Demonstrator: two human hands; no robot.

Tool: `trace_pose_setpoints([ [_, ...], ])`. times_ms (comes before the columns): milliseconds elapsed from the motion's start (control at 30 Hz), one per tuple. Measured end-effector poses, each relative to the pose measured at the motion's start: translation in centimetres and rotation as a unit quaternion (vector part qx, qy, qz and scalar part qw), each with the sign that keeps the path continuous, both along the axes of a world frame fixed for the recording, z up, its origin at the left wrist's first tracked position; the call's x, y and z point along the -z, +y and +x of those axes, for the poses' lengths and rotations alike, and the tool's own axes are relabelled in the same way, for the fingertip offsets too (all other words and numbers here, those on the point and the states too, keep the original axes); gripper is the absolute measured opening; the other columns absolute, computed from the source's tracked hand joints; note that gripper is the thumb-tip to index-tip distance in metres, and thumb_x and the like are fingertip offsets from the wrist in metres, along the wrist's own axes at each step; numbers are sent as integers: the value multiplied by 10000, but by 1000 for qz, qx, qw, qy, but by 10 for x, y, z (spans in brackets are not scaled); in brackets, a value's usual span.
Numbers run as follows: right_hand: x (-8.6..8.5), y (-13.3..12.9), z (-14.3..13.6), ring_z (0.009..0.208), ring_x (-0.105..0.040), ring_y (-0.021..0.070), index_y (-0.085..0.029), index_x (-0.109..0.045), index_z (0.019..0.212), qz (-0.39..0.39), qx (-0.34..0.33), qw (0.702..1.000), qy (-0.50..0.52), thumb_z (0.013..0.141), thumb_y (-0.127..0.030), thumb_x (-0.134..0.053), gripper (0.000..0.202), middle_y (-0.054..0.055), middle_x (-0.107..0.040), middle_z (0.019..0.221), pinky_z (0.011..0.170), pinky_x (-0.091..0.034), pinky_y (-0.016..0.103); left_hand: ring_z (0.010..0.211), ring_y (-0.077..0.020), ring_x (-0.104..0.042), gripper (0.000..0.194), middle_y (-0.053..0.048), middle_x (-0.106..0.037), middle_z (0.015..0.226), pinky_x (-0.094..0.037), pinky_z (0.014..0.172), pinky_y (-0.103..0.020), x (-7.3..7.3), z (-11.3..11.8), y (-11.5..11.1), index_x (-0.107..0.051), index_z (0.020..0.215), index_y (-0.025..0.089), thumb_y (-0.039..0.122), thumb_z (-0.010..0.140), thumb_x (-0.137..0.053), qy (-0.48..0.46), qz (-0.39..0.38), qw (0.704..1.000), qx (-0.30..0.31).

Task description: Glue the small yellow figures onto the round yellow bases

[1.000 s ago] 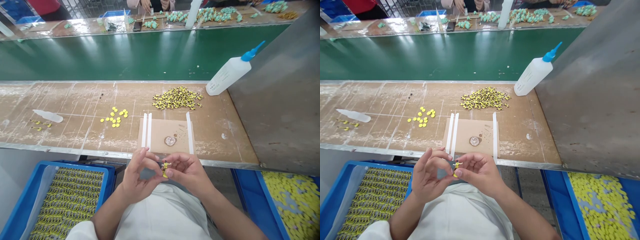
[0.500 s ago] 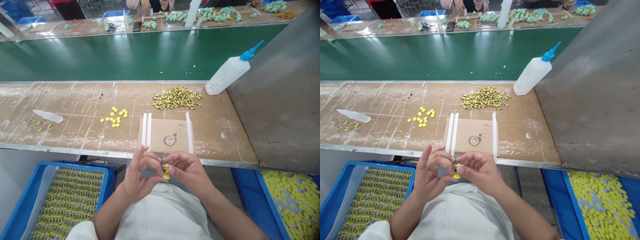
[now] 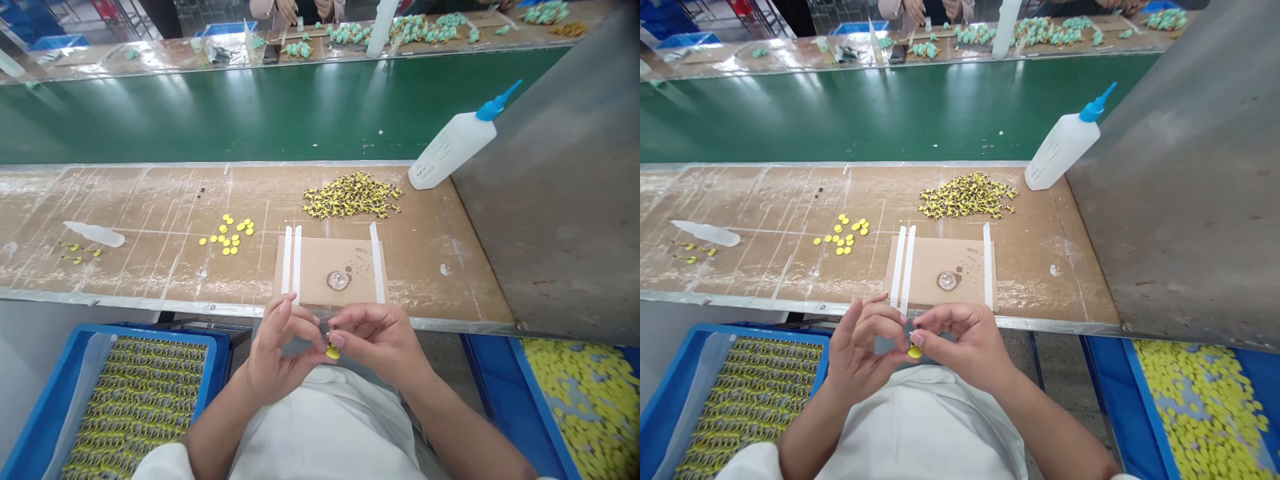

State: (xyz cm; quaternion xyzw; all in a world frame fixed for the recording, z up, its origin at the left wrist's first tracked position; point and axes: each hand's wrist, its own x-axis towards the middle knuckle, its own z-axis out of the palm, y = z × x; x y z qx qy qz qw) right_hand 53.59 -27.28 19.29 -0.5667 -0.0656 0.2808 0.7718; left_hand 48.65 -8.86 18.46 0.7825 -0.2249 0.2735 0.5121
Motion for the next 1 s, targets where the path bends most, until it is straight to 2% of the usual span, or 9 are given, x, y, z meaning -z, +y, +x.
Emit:
trace_pose_setpoints([
  [267, -6, -1, -1, 621, -678, 146, -204, -817, 812, -28, -3, 999, -28, 744, -267, -887, 116, 52, -753, 714, 591, -555, 208, 900, -148, -695, 1025, 62, -696, 787, -341, 1155, -392, 1, 0, -1, -58, 1615, 178, 130, 865, -754, 14, -10, 1000, 19],
  [367, -7, 1, 0, 617, -687, 145, -210, -814, 811, -18, 0, 1000, -13, 746, -264, -888, 113, 52, -761, 723, 589, -561, 204, 902, -155, -700, 1001, 57, -702, 777, -340, 1165, -412, 3, 1, 1, -120, 1611, 177, 131, 851, -769, 7, -8, 1000, 18],
  [500, -6, 6, 0, 589, -703, 148, -223, -803, 786, 23, 41, 999, 17, 730, -291, -908, 137, 44, -763, 703, 571, -578, 202, 920, -171, -701, 1032, 27, -713, 858, -425, 1131, -442, 9, -2, -2, -256, 1584, 229, 200, 756, -870, -25, -60, 996, -63],
  [633, -4, 9, -3, 677, -744, 186, -229, -789, 790, 36, 108, 993, 34, 733, -316, -914, 162, 53, -778, 757, 650, -622, 248, 957, -170, -712, 993, -36, -720, 1043, -547, 1026, -367, 20, -13, -16, -413, 1514, 212, 192, 666, -927, -20, -140, 980, -137],
  [733, -3, 11, -7, 722, -757, 207, -235, -790, 806, 42, 111, 992, 36, 755, -306, -902, 143, 63, -787, 808, 688, -638, 282, 976, -191, -742, 897, -49, -758, 1060, -614, 924, -328, 25, -21, -25, -452, 1490, 220, 148, 712, -892, 12, -167, 974, -155],
  [867, -4, 15, -9, 734, -755, 187, -254, -809, 811, 69, 96, 993, 12, 778, -272, -885, 85, 55, -790, 828, 667, -634, 242, 928, -201, -772, 809, -43, -797, 1035, -645, 882, -321, 24, -24, -30, -486, 1471, 229, 79, 759, -840, 34, -190, 967, -167],
  [1000, -3, 15, -8, 768, -739, 164, -260, -812, 788, 71, 93, 993, -9, 769, -245, -886, 78, 37, -779, 825, 683, -619, 211, 891, -219, -779, 842, -46, -810, 984, -656, 876, -347, 24, -22, -28, -485, 1478, 202, 24, 735, -839, 29, -204, 961, -182],
])
